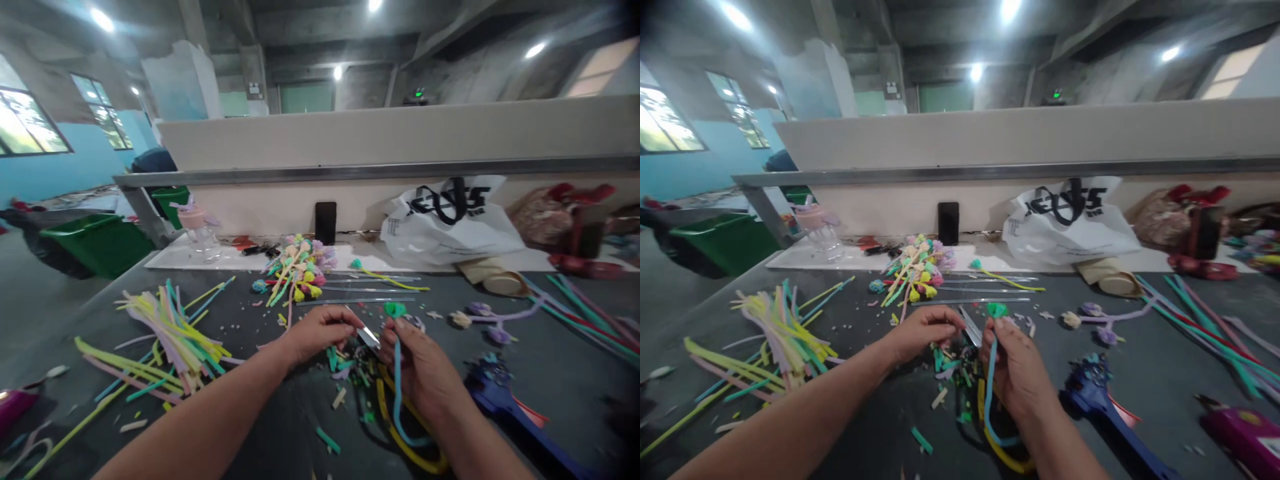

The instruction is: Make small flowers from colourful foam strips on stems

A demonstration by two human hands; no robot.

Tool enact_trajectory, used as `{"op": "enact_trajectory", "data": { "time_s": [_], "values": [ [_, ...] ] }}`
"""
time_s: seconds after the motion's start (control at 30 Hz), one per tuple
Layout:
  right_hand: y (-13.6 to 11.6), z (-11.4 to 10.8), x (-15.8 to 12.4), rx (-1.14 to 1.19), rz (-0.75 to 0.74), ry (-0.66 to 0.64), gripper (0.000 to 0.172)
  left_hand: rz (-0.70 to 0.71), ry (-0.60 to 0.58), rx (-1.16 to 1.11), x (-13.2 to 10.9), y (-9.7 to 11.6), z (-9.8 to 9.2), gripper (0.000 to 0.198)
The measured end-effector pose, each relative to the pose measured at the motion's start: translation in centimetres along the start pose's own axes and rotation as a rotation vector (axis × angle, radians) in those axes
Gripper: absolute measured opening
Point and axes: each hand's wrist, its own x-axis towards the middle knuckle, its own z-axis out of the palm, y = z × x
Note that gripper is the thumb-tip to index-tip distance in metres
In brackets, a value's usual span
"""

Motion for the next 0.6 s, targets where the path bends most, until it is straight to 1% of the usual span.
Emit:
{"op": "enact_trajectory", "data": {
  "time_s": [0.07, 0.13, 0.23, 0.3, 0.37, 0.4, 0.47, 0.5, 0.53, 0.6],
  "values": [
    [-0.1, -0.2, 0.1, 0.025, -0.004, 0.011, 0.018, 0.026, 0.035, -0.053, 0.1, 1.0, 0.1, 0.017],
    [-0.3, -0.4, 0.2, 0.084, -0.008, 0.022, 0.017, 0.053, 0.060, -0.093, 0.3, 2.7, 0.0, 0.016],
    [-0.6, -0.6, 0.4, 0.191, 0.028, 0.040, 0.016, 0.081, 0.076, -0.115, 0.0, 6.6, -0.8, 0.017],
    [-0.7, -0.7, 0.5, 0.227, 0.063, 0.056, 0.015, 0.107, 0.098, -0.092, -0.7, 9.5, -1.7, 0.016],
    [-0.6, -0.7, 0.4, 0.238, 0.075, 0.055, 0.015, 0.118, 0.160, -0.033, -2.0, 12.0, -2.6, 0.015],
    [-0.5, -0.6, 0.4, 0.234, 0.074, 0.047, 0.014, 0.110, 0.202, 0.006, -2.8, 12.9, -2.9, 0.015],
    [-0.2, -0.4, 0.1, 0.204, 0.082, 0.017, 0.015, 0.083, 0.262, 0.072, -4.5, 13.6, -3.4, 0.014],
    [-0.1, -0.2, -0.1, 0.179, 0.098, 0.001, 0.016, 0.059, 0.280, 0.097, -5.4, 13.4, -3.4, 0.014],
    [0.1, 0.0, -0.3, 0.151, 0.120, -0.012, 0.017, 0.016, 0.299, 0.122, -6.1, 12.9, -3.3, 0.014],
    [0.3, 0.3, -0.7, 0.103, 0.161, -0.033, 0.018, -0.102, 0.331, 0.199, -7.4, 11.0, -2.9, 0.014]
  ]
}}
